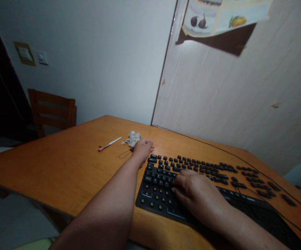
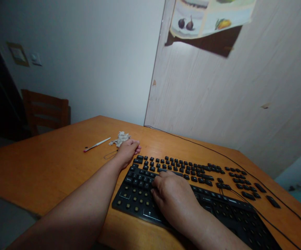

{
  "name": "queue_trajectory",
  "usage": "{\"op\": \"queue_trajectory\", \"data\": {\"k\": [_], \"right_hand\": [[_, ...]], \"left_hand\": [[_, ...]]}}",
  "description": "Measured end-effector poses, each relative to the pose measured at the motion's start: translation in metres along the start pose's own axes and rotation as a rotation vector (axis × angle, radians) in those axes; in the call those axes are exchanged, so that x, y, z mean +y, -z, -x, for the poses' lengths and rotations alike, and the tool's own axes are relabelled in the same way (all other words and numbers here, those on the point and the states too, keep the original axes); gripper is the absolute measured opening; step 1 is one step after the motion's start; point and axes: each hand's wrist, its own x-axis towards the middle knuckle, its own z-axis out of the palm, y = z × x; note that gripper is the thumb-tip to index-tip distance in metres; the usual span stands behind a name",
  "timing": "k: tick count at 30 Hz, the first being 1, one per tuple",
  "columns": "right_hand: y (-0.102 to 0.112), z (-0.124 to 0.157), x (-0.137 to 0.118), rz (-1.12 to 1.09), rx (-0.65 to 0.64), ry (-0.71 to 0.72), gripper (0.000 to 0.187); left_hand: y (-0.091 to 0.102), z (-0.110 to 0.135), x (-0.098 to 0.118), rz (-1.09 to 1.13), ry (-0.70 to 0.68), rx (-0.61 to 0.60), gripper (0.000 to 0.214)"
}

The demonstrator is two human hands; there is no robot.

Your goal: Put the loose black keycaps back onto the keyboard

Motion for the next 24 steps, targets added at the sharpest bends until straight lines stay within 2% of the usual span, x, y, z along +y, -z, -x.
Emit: {"op": "queue_trajectory", "data": {"k": [15,24], "right_hand": [[-0.0033,0.0007,-0.0018,0.016,-0.003,-0.002,0.013],[-0.0071,0.0024,-0.0087,0.161,0.022,0.023,0.025]], "left_hand": [[-0.0003,0.0006,0.0006,0.002,0.006,0.003,0.018],[-0.0004,0.0018,0.0023,0.000,0.012,0.003,0.019]]}}
